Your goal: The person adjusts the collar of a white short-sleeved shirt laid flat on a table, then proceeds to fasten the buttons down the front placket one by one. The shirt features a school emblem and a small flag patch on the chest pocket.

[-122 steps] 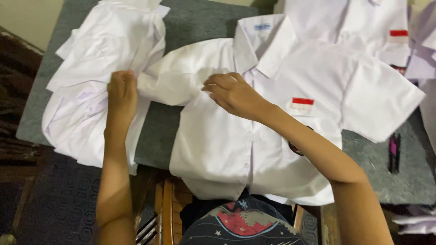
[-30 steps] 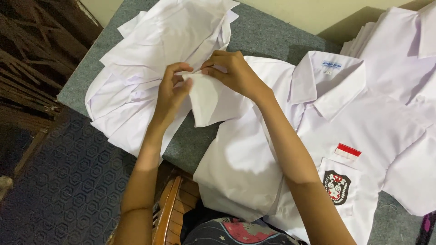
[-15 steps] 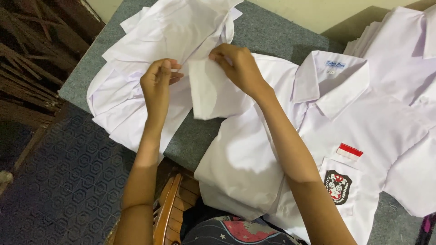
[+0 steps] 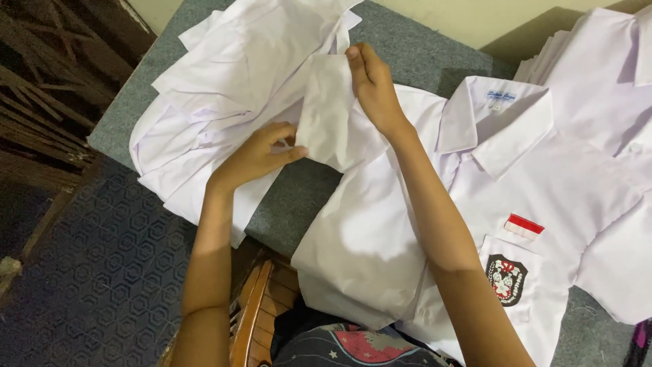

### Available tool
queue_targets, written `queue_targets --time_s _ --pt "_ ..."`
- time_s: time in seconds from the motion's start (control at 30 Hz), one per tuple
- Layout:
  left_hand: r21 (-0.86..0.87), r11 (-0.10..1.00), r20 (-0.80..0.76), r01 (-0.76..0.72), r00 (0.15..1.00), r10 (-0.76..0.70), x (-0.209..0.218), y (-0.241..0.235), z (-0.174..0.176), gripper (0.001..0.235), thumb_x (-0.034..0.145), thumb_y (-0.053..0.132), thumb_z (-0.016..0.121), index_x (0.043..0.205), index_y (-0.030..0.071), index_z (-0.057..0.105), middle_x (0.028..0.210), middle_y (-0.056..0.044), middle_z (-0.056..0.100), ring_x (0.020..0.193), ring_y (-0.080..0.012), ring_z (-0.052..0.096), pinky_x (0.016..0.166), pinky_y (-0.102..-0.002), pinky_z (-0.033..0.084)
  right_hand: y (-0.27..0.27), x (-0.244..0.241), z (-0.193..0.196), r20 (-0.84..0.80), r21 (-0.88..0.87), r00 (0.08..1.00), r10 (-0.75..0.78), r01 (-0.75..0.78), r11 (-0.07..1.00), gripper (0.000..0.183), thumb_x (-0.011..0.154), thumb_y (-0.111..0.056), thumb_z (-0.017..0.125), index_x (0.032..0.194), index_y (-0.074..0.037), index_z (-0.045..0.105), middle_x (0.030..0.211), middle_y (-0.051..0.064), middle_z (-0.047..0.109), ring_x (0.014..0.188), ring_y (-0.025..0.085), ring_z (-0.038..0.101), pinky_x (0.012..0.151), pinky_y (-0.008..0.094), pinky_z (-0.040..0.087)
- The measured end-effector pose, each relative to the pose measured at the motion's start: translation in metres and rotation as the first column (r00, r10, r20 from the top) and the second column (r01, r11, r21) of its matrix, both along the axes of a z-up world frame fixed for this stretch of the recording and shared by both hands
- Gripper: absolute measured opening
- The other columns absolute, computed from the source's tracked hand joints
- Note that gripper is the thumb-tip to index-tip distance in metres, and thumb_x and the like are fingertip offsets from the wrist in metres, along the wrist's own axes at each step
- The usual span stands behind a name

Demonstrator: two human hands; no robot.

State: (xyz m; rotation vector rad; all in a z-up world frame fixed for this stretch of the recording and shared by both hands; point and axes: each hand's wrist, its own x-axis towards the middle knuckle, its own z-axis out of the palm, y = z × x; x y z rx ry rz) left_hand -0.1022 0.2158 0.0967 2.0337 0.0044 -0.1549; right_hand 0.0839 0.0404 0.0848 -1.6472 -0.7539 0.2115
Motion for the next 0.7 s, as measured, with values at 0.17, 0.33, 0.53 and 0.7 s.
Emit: queue_targets --time_s 0.17,0.33,0.53,0.7 --pt "0.078 0.994 -0.04 0.072 0.997 -0.069 -0.004 0.02 -0.018 0.026 0.099 0.036 0.064 0.091 0.012 0.06 0.098 0.001 0.05 0.099 -0.0115 0.053 0.089 -0.026 0.044 -0.002 0.006 -0.007 0.169 -0.065 0.976 0.136 -0.127 0.99 0.023 0.105 -0.03 0.058 0.095 -0.013 0.046 0.092 -0.002 0.048 0.085 0.012 0.047 0.078 0.028 0.039" --pt "0.086 0.996 -0.309 0.018 0.951 0.01 -0.009 0.015 0.001 0.04 0.098 0.047 0.06 0.08 0.011 0.06 0.082 0.003 0.061 0.079 -0.0084 0.055 0.074 -0.023 0.037 0.012 -0.001 -0.023 0.488 -0.011 0.863 0.132 -0.146 0.989 0.013 0.104 -0.011 0.068 0.102 -0.006 0.056 0.101 0.006 0.066 0.091 0.022 0.063 0.08 0.034 0.046" --pt "0.103 0.994 -0.357 0.032 0.934 0.007 -0.009 0.015 0.01 0.031 0.091 0.041 0.072 0.088 0.011 0.063 0.085 0.002 0.064 0.079 -0.0103 0.058 0.072 -0.024 0.041 0.011 -0.002 -0.027 0.571 -0.031 0.821 -0.02 0.046 0.998 0.022 0.113 -0.025 0.044 0.123 -0.011 0.057 0.121 0.008 0.064 0.115 0.027 0.06 0.094 0.041 0.042" --pt "0.131 0.989 -0.243 -0.063 0.966 0.094 -0.013 0.008 0.01 0.025 0.105 0.032 0.053 0.09 0.011 0.054 0.08 -0.003 0.068 0.077 -0.0135 0.067 0.074 -0.028 0.048 -0.017 0.045 -0.042 0.544 -0.228 0.831 0.116 0.013 0.974 0.023 0.098 0.009 0.055 0.11 -0.004 0.068 0.103 0.01 0.064 0.094 0.027 0.062 0.08 0.038 0.049"
